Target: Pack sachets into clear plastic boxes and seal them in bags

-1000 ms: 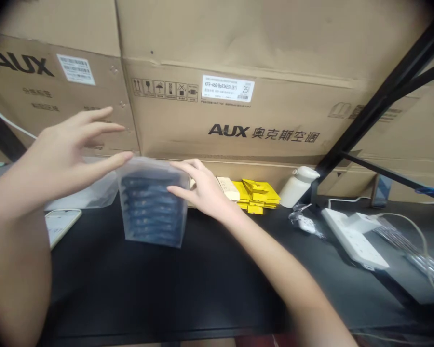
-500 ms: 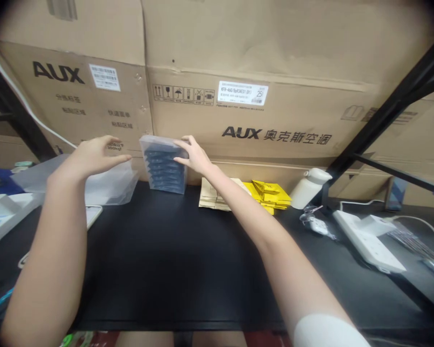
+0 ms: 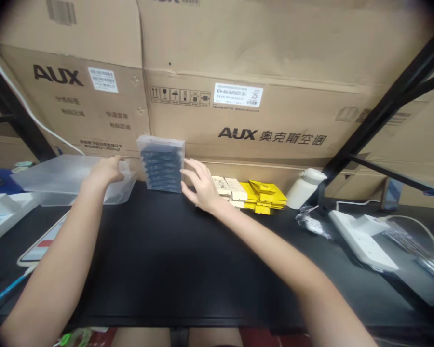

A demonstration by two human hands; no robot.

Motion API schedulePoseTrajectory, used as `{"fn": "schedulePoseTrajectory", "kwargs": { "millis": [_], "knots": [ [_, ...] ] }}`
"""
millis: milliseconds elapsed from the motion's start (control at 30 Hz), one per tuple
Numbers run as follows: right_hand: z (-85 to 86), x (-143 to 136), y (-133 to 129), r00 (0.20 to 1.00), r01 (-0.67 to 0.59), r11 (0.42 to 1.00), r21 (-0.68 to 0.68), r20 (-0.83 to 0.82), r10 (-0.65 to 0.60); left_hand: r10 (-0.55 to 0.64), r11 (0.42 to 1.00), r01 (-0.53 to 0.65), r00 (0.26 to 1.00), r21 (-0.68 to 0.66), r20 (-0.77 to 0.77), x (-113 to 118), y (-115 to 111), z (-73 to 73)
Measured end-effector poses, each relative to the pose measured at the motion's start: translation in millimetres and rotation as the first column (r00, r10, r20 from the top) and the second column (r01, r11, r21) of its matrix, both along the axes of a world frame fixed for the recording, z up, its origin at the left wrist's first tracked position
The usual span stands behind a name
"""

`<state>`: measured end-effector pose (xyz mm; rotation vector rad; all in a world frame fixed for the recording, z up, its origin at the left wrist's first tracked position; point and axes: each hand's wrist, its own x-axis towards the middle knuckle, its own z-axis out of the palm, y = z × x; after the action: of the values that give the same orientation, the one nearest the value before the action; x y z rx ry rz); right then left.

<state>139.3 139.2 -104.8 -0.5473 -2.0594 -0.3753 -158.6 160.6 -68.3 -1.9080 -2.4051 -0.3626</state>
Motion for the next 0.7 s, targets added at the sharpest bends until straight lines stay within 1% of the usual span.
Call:
{"fn": "schedulePoseTrajectory", "kwargs": {
  "millis": [67, 100, 200, 267, 300, 333, 367, 400, 433, 500, 533, 567, 600, 633, 667, 700],
  "knots": [
    [-9.8, 16, -21, 1.000, -0.025, 0.999, -0.044, 0.004, 0.025, -0.028, 0.998, 0.029, 1.000, 0.049, -0.009, -1, -2, 2.7],
    [-14.6, 25, -29, 0.999, -0.048, 0.997, -0.060, 0.017, 0.049, -0.043, 0.996, 0.044, 0.999, 0.073, -0.018, -2, -4, 6.2],
    [-26.7, 54, -50, 0.989, -0.126, 0.984, -0.123, 0.068, 0.135, -0.075, 0.990, 0.080, 0.996, 0.116, -0.049, 1, -17, 24.0],
    [-32.0, 72, -60, 0.985, -0.145, 0.971, -0.190, 0.066, 0.160, -0.106, 0.982, 0.117, 0.991, 0.146, -0.082, 9, -35, 36.1],
    [-33.7, 79, -64, 0.986, -0.140, 0.962, -0.235, 0.055, 0.156, -0.132, 0.978, 0.146, 0.986, 0.150, -0.099, 17, -47, 40.1],
    [-34.8, 85, -69, 0.988, -0.129, 0.948, -0.292, 0.039, 0.147, -0.157, 0.971, 0.175, 0.980, 0.163, -0.119, 27, -61, 41.7],
    [-35.2, 88, -74, 0.991, -0.116, 0.925, -0.361, 0.022, 0.133, -0.221, 0.948, 0.250, 0.962, 0.197, -0.159, 39, -77, 40.4],
    [-35.1, 90, -80, 0.993, -0.102, 0.890, -0.444, 0.013, 0.120, -0.330, 0.906, 0.366, 0.925, 0.213, -0.189, 53, -94, 36.0],
    [-34.6, 91, -86, 0.993, -0.090, 0.841, -0.534, 0.013, 0.114, -0.441, 0.846, 0.476, 0.878, 0.240, -0.186, 69, -111, 28.6],
    [-32.6, 88, -98, 0.990, -0.069, 0.708, -0.703, 0.040, 0.137, -0.566, 0.769, 0.577, 0.815, 0.273, -0.129, 106, -143, 6.5],
    [-31.6, 85, -104, 0.985, -0.055, 0.645, -0.762, 0.066, 0.161, -0.636, 0.725, 0.633, 0.767, 0.273, -0.090, 125, -156, -6.5],
    [-30.8, 83, -108, 0.978, -0.036, 0.597, -0.802, 0.094, 0.186, -0.698, 0.681, 0.682, 0.715, 0.268, -0.044, 144, -166, -19.3],
    [-30.4, 80, -111, 0.972, -0.018, 0.572, -0.820, 0.120, 0.202, -0.737, 0.652, 0.709, 0.676, 0.269, 0.002, 163, -175, -30.9],
    [-30.7, 79, -112, 0.968, -0.001, 0.567, -0.824, 0.142, 0.207, -0.776, 0.613, 0.738, 0.630, 0.281, 0.036, 179, -181, -40.0],
    [-31.6, 79, -111, 0.966, 0.019, 0.573, -0.819, 0.164, 0.202, -0.812, 0.573, 0.770, 0.580, 0.281, 0.064, 194, -185, -45.9],
    [-33.1, 80, -108, 0.966, 0.038, 0.585, -0.810, 0.179, 0.185, -0.851, 0.523, 0.814, 0.516, 0.254, 0.101, 205, -186, -47.9]
  ]
}}
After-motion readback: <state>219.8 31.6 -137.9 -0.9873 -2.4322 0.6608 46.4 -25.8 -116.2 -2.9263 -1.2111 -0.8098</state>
